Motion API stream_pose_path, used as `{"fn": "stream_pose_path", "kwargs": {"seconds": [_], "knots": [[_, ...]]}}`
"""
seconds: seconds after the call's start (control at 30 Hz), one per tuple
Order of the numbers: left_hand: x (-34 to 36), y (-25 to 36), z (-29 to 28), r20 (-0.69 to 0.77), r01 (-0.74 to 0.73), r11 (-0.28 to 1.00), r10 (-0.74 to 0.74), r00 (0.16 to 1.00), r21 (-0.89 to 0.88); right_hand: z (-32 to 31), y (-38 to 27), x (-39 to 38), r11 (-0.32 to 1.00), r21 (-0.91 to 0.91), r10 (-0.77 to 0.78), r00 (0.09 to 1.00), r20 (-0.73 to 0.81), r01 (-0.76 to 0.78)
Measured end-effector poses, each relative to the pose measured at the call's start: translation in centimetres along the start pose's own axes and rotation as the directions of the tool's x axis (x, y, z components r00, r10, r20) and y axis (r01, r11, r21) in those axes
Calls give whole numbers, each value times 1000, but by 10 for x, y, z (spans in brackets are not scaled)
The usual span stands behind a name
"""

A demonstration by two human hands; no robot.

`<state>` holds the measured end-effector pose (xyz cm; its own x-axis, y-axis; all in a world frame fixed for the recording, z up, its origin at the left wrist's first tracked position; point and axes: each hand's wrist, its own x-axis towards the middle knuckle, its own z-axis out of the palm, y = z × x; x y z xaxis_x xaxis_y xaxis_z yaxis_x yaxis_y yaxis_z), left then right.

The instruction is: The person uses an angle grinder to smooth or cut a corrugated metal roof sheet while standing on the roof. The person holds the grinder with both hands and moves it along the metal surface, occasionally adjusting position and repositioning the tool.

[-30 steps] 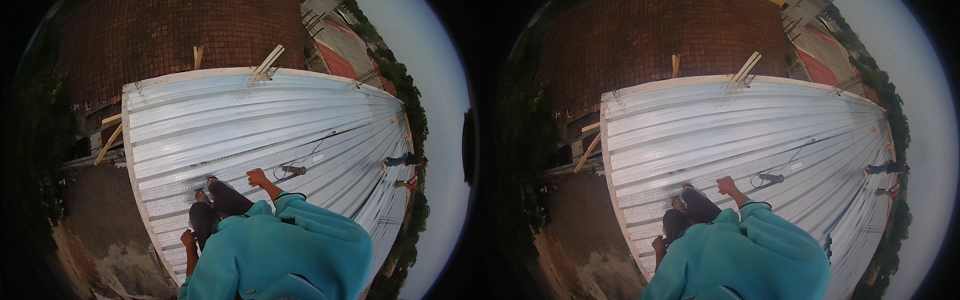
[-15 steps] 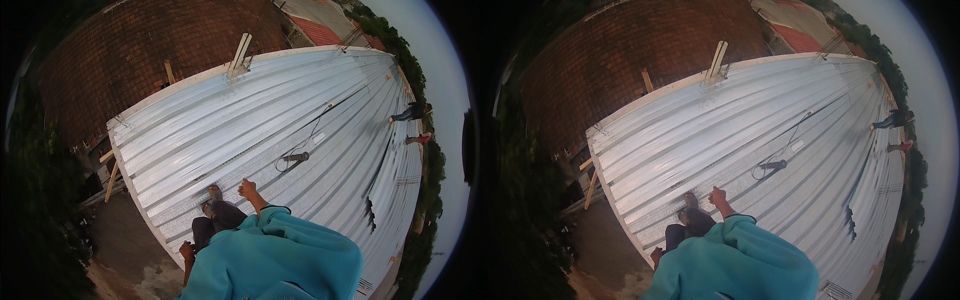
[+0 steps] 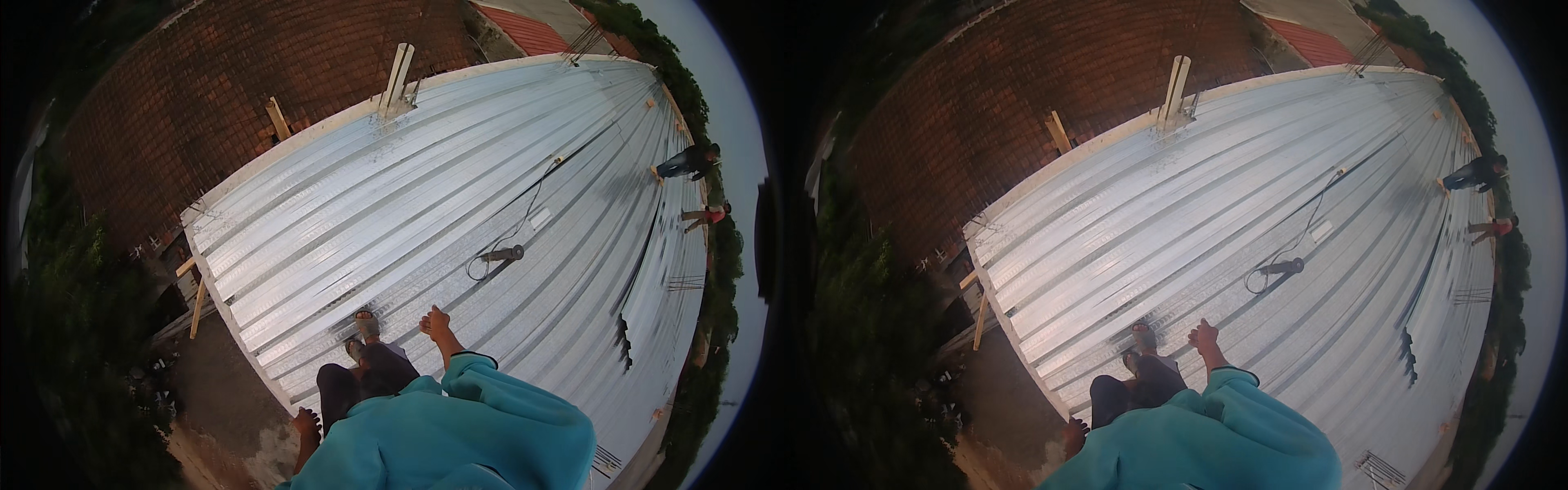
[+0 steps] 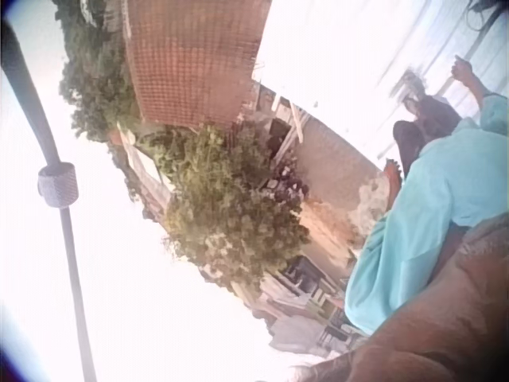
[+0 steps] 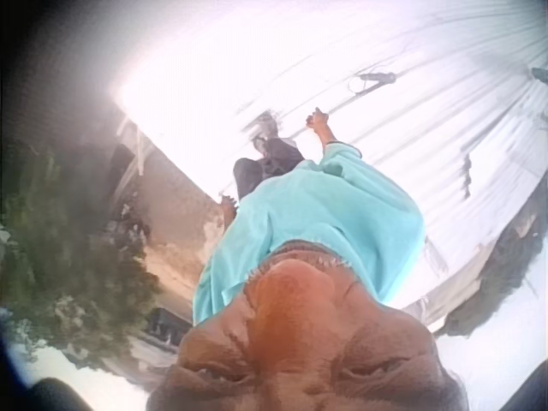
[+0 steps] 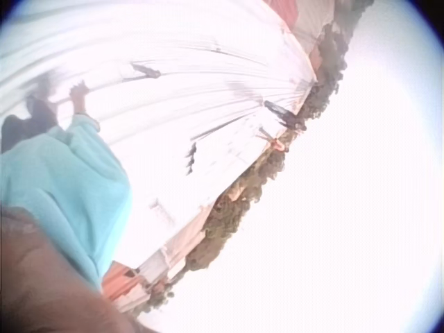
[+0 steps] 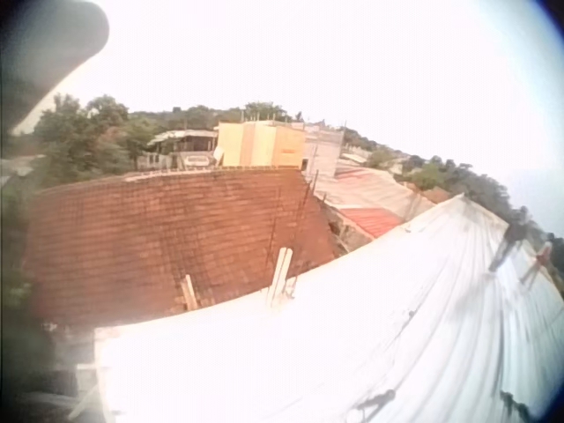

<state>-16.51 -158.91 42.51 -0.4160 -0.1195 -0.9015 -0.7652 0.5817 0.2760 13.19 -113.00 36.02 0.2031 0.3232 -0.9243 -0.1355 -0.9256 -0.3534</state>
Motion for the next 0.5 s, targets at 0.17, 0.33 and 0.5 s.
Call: {"fn": "stream_pose_path", "kwargs": {"seconds": [0.17,0.33,0.5], "knots": [[49,3,10,-121,158,981,-171,978,-111,-4,5,55,999,39,-7,995,-95,11],[218,-22,40,-42,303,894,-335,941,-331,17,30,241,996,25,-88,994,-60,89],[428,-72,78,-9,266,781,-328,944,-566,90,48,377,971,-117,-221,968,-120,207]]}}
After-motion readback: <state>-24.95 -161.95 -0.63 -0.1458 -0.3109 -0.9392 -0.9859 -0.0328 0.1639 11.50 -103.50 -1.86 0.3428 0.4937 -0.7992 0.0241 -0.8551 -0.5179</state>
